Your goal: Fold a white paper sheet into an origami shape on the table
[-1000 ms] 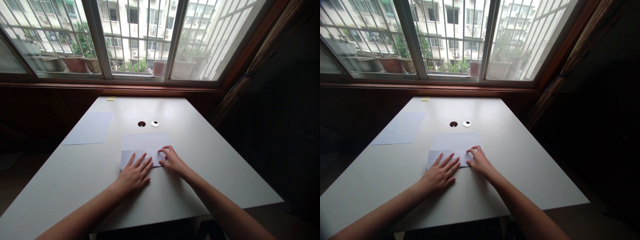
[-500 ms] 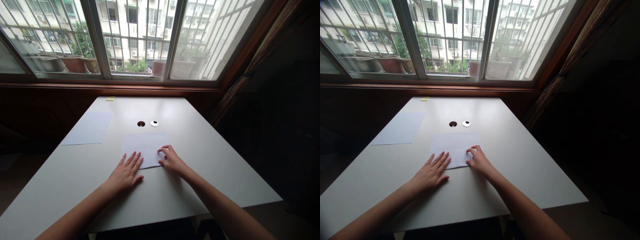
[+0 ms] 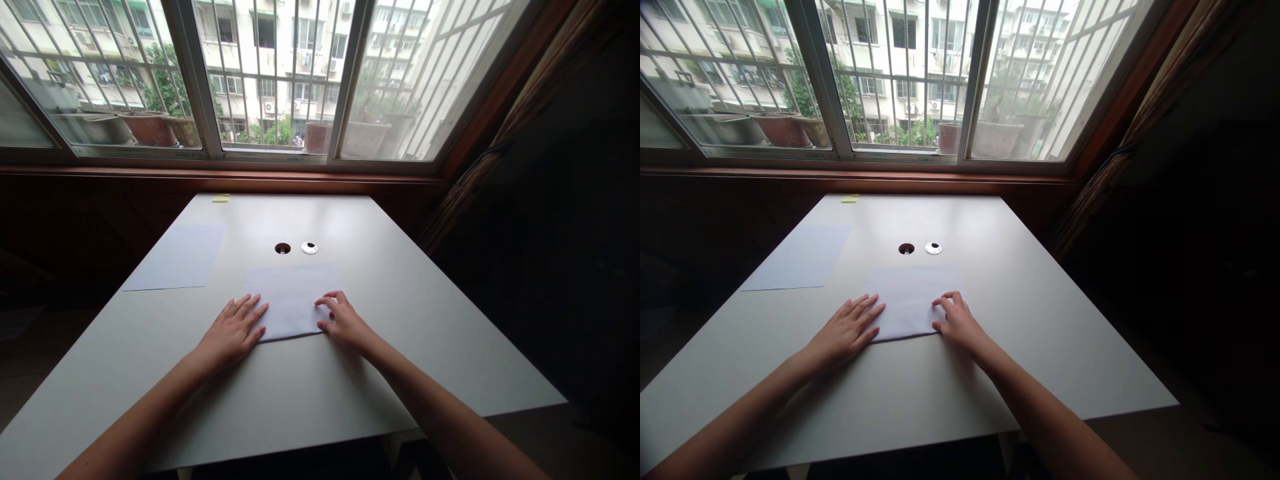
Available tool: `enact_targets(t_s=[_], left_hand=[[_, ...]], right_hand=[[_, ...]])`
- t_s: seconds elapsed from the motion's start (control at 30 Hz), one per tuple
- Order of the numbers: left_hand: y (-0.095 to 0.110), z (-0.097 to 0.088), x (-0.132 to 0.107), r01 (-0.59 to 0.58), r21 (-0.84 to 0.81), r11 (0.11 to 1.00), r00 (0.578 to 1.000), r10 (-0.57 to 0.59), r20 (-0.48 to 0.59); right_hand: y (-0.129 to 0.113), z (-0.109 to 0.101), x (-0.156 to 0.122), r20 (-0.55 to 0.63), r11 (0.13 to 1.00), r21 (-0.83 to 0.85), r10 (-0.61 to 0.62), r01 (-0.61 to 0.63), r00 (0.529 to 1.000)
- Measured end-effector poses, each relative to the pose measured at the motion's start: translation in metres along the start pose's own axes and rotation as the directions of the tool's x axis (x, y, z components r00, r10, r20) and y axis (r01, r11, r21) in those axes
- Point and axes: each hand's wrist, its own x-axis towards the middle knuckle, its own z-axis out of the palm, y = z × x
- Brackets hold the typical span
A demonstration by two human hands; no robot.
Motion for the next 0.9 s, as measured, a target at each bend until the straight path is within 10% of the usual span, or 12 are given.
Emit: enact_targets(t_s=[0.5, 0.9], left_hand=[[-0.049, -0.021, 0.107, 0.329, 0.015, 0.944, 0.942, -0.329, 0.057], [-0.054, -0.047, 0.14, 0.335, -0.021, 0.942, 0.915, -0.32, 0.246]], right_hand=[[0.002, 0.002, 0.003, 0.008, 1.0, -0.013, -0.004, 0.004, 1.0], [0.0, 0.001, 0.004, 0.017, 1.0, -0.029, -0.001, 0.001, 1.0]])
